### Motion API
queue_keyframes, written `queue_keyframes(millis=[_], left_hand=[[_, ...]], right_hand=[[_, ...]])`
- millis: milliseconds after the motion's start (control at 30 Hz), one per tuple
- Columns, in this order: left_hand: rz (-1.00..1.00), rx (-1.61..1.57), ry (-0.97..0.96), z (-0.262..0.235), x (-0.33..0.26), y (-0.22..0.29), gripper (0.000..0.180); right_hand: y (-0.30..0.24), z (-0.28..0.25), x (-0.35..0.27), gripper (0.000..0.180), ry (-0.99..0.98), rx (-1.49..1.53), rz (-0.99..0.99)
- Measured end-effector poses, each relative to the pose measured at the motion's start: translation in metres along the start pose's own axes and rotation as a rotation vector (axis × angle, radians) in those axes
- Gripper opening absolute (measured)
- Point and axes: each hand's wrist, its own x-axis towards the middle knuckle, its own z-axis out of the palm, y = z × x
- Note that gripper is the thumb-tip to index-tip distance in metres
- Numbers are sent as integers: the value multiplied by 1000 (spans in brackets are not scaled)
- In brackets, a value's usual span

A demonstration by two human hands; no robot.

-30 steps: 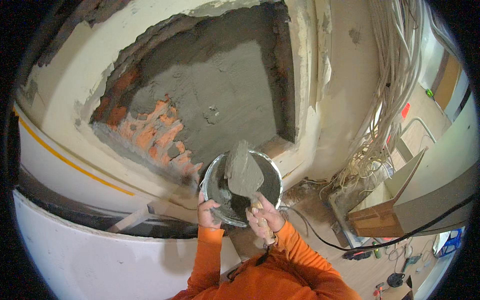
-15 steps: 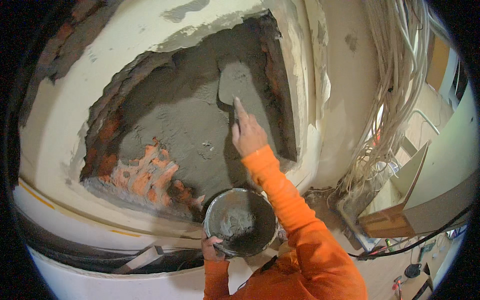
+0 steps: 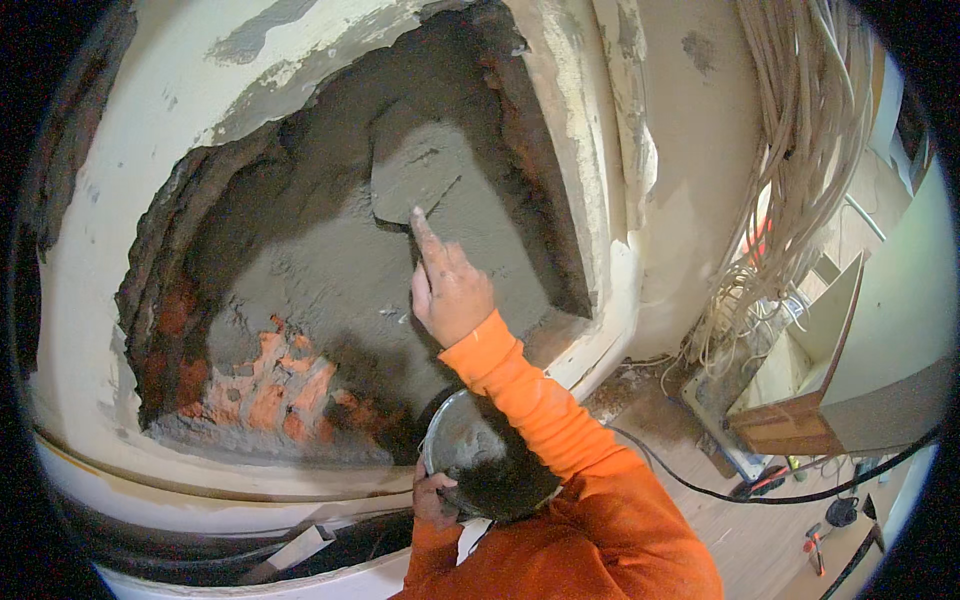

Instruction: The person applies wet cement to a damaged section of a wall using a trowel and a bucket. They repeatedly scoop cement from the bucket and spread it over the exposed brick area, smoothing the surface.

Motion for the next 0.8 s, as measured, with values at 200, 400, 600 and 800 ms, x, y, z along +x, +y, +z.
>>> queue_keyframes(millis=[200,400,600,800], left_hand=[[-78,27,-94,1,21,7,69],[-82,47,-191,-27,40,-1,70],[-122,-71,-230,-37,37,6,68],[-149,-125,-245,-48,39,14,67]], right_hand=[[-16,8,-7,69,-41,-27,51],[-29,19,-15,71,-19,48,10],[-51,31,-28,71,-42,22,4],[-69,38,-46,73,-157,-19,-5]])
